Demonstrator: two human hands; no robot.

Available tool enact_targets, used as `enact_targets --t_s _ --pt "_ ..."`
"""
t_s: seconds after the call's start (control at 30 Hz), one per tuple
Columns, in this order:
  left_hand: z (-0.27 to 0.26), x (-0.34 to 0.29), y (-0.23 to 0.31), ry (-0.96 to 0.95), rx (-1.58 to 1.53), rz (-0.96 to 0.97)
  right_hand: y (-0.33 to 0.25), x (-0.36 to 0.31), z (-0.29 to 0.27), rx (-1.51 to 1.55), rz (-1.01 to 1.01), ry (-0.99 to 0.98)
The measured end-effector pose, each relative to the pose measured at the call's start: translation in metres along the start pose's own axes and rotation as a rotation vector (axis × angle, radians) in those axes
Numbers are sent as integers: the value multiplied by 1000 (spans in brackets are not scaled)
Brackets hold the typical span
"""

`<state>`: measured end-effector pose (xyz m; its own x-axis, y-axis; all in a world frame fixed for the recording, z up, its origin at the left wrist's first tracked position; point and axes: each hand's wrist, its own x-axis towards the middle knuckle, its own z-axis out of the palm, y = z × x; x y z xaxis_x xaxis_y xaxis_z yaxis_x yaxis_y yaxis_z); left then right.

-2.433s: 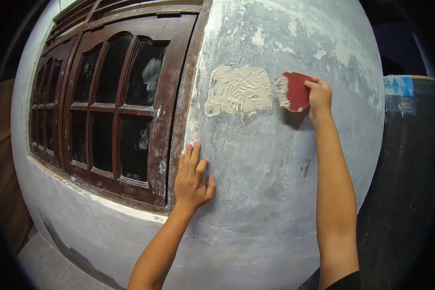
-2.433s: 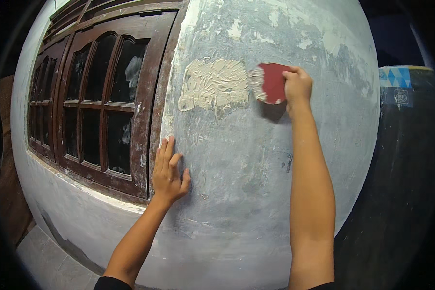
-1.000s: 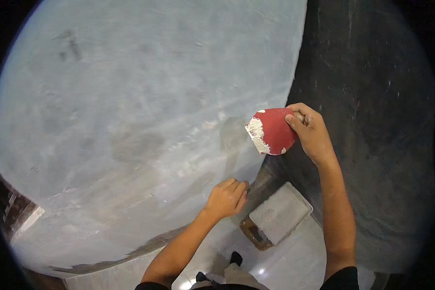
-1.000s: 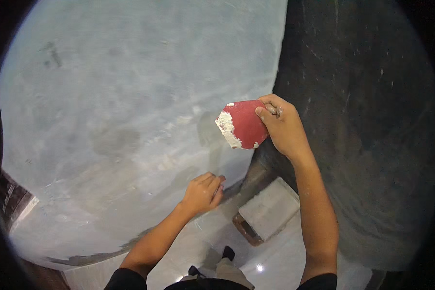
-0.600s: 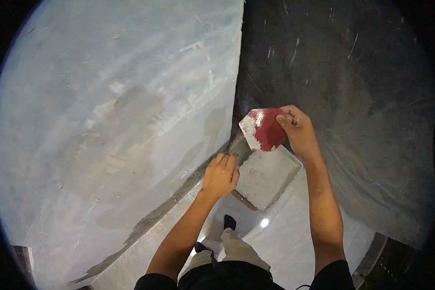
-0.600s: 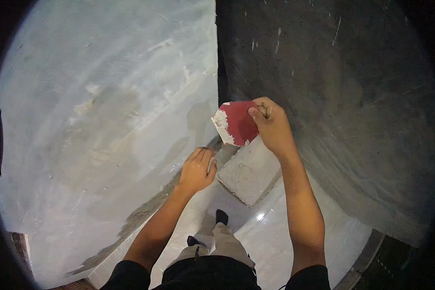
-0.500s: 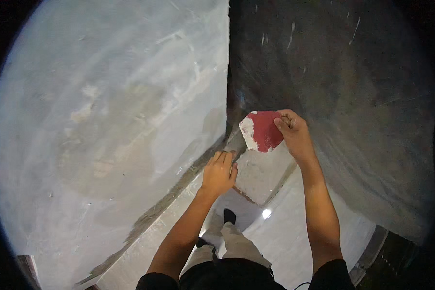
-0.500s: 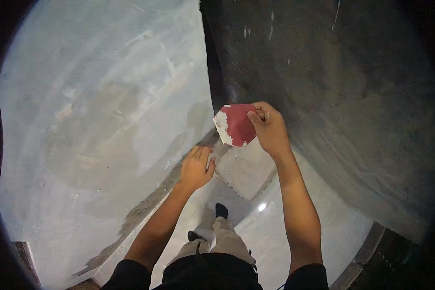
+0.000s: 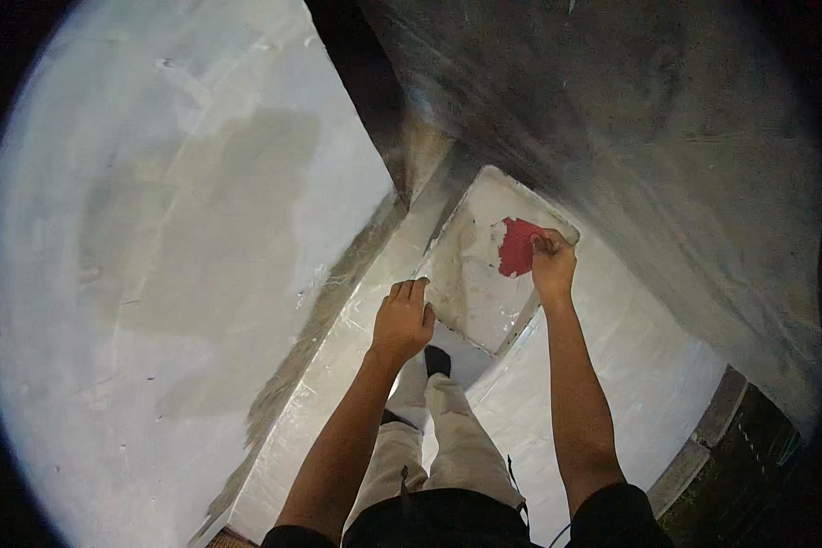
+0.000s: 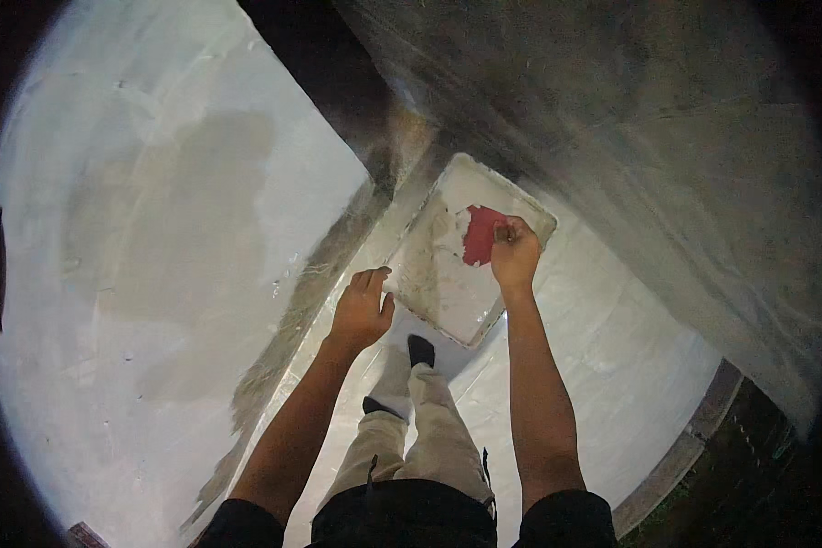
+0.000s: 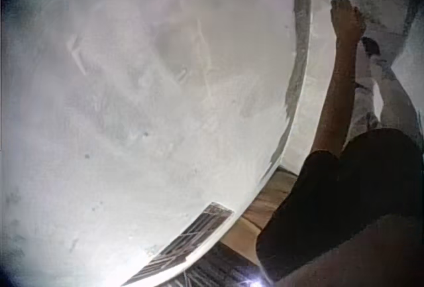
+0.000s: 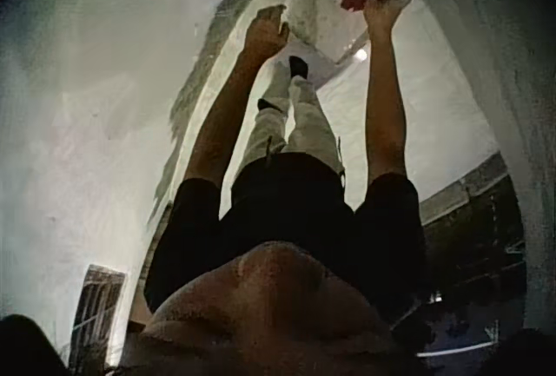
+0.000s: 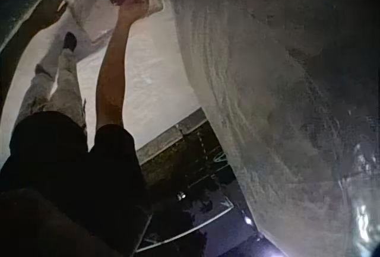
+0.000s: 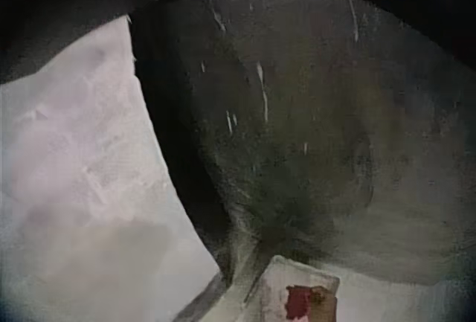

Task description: The person applies wall putty to a wall around a window frame using a plastic scraper.

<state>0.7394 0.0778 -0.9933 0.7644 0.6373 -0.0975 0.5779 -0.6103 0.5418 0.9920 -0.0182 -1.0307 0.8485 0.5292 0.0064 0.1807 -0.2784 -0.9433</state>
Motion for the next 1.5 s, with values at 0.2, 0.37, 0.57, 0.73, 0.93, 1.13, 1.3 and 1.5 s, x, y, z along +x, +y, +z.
enact_targets --t_s 0.2,0.37,0.57,0.73,0.93,1.13,1.3,1.5 --pt "29 6 -18 -42 31 8 52 8 22 -242 69 70" --pt "47 -2 -29 -109 46 34 76 15 39 -446 48 73" --pt "50 -7 -39 -145 54 -7 75 18 56 -448 -39 113" --pt "50 -8 -37 -166 45 -36 88 17 58 -450 -67 102" --pt "56 -20 -42 -161 32 -47 89 16 64 -406 -54 123" --pt "61 -33 -43 -174 32 -46 135 22 73 -181 -49 153" --pt "53 -46 -43 -145 17 -46 147 21 73 244 251 2" --pt "28 -58 -44 -76 0 -71 85 -2 58 654 468 -108"
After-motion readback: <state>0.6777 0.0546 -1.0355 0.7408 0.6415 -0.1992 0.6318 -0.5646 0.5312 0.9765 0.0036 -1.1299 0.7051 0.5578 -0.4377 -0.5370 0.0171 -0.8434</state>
